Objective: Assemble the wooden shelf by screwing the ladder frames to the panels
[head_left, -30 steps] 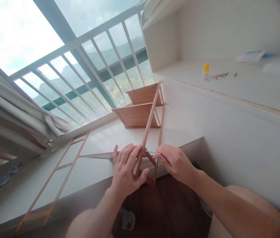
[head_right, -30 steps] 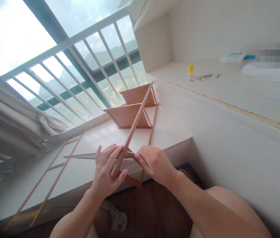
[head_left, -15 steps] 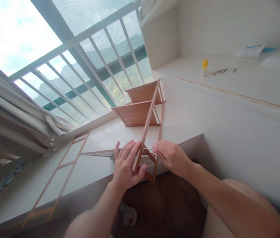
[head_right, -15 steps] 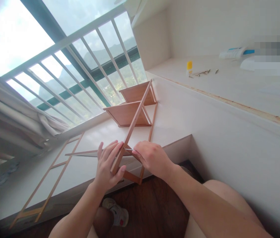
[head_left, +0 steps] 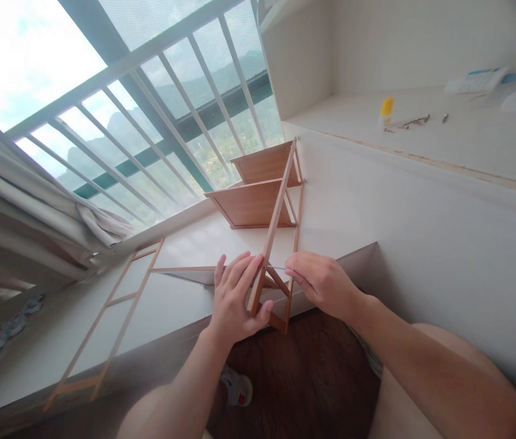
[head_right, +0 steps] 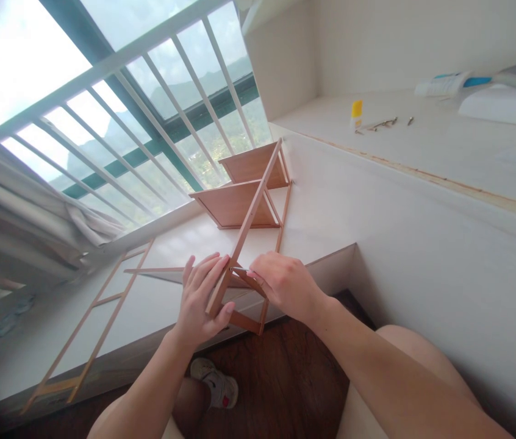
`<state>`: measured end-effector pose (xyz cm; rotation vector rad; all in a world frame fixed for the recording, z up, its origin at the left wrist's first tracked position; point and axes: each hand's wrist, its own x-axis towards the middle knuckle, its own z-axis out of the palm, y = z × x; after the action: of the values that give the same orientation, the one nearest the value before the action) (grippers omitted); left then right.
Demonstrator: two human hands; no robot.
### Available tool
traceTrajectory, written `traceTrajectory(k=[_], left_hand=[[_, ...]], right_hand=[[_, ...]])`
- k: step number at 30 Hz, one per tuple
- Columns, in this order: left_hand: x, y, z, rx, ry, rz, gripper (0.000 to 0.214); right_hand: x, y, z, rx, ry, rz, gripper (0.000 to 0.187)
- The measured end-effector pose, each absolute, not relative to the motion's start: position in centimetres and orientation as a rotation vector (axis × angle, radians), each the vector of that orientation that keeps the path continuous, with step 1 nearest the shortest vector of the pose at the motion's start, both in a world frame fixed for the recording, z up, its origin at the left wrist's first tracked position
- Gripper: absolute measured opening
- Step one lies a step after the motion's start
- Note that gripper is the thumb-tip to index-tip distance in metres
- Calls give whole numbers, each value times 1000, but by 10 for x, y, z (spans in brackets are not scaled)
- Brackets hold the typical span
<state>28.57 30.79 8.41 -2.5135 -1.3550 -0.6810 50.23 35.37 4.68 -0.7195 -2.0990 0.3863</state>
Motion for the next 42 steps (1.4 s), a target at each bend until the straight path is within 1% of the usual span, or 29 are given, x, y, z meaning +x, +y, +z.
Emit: traceTrajectory(k=[9,20,23,27,29,31,35,38,40,42], left_hand=[[284,309,82,-2521,-1364,-693,71],[283,311,82,-2526,-1372,-707,70],[284,311,82,-2528,-1376,-716,69],[286,311,84,-2523,-1381,-721,68],[286,311,84,-2527,-1370,-731,68],[286,311,84,-2531,-1358,-739,69],[286,311,83,-2536,-1347,-747,69],[287,312,83,-2529,-1345,-763,68],[288,312,83,-2524,-1345,-769,68],[288,312,83,-2525,-1345,-769,68]], right_hand=[[498,355,43,-703,-2068,444,25],[500,360,43,-728,-2124,370,24],[500,359,46,-734,-2122,358,26],[499,356,47,-747,-2077,422,29],[496,352,48,-782,-2029,506,32],[491,348,48,-824,-1934,688,38],[480,340,47,-798,-1545,1306,49],[474,340,46,-710,-1306,1634,49],[473,340,47,-711,-1261,1666,48],[475,340,49,-777,-1293,1568,49]])
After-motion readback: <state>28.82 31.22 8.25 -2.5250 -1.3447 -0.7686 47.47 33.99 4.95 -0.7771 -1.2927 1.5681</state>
